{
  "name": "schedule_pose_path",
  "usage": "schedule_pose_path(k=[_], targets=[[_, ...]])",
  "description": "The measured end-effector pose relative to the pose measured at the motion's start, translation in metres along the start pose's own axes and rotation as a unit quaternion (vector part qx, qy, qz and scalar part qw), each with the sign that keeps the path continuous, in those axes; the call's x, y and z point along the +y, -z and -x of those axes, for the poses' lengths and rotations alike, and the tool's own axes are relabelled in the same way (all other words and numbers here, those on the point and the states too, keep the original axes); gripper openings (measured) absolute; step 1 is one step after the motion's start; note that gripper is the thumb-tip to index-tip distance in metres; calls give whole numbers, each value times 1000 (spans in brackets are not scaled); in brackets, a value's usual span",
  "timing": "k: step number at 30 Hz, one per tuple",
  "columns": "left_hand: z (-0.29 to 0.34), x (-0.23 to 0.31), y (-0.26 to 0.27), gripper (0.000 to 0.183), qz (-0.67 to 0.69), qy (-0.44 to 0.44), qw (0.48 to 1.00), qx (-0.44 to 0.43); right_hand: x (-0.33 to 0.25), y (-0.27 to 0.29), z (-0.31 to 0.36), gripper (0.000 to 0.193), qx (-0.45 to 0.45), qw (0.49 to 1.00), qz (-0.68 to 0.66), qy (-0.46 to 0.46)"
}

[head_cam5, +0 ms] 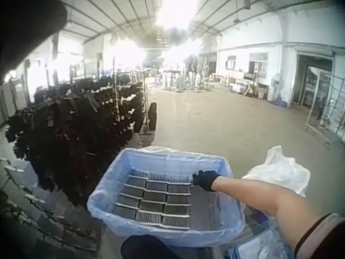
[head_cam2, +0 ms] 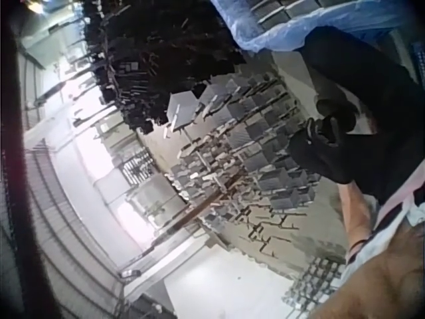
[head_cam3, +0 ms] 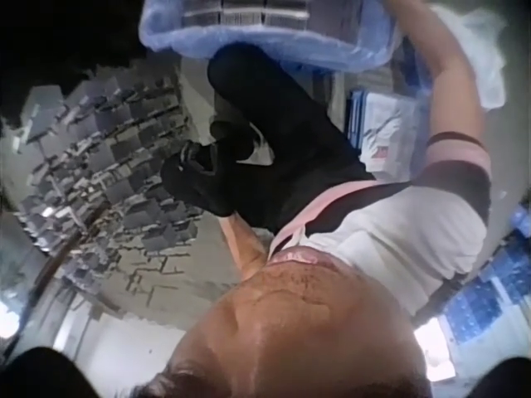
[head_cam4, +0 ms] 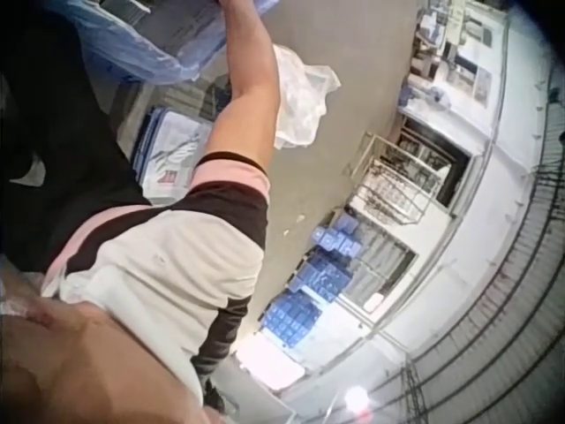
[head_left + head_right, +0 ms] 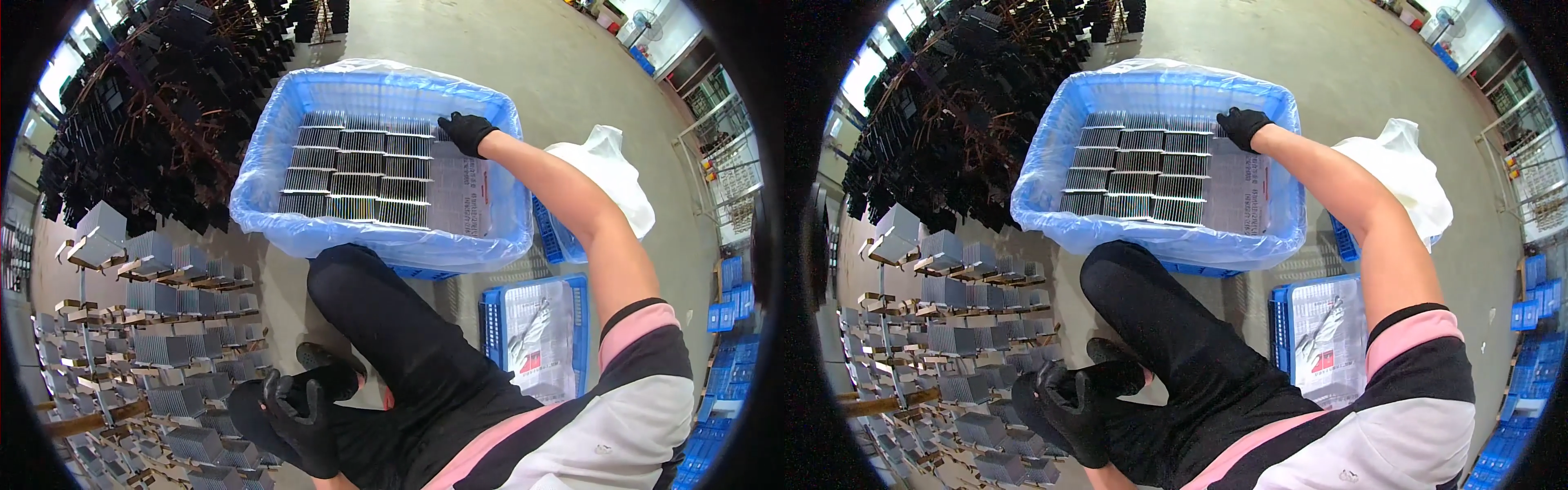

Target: Packing small metal components from a storage rack into a plastic crate.

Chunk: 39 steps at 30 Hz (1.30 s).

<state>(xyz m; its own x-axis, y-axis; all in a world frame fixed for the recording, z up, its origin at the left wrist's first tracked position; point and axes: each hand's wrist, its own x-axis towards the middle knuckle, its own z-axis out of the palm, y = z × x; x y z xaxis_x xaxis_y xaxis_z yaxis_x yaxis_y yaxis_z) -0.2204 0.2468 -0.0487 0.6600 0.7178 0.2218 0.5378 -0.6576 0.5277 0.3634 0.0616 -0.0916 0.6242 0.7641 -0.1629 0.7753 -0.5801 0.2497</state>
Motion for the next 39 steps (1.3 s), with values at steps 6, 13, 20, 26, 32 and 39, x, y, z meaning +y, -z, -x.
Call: schedule_pose_path(k=[6,13,20,26,32,39], targets=[[4,1,3,41,28,18,999,15,-21,7,-3,33,-41,998,-22,-43],[8,0,-2,39,58,21,998,27,-17,-2,-9,30,6,998,-28,-61],[7,3,18,29,-19,-65,995,72,14,30,5,24,65,998,-4,-13],[62,-58,70,25,-56,81,975,199,-88,160,-10,23,348,926,-119,86],[130,-70,96,27,-225,153,911,311,-268,203,68,16,418,813,-214,343],[179,-43,142,24,-34,326,821,467,-403,150,126,24,110,778,-413,460]])
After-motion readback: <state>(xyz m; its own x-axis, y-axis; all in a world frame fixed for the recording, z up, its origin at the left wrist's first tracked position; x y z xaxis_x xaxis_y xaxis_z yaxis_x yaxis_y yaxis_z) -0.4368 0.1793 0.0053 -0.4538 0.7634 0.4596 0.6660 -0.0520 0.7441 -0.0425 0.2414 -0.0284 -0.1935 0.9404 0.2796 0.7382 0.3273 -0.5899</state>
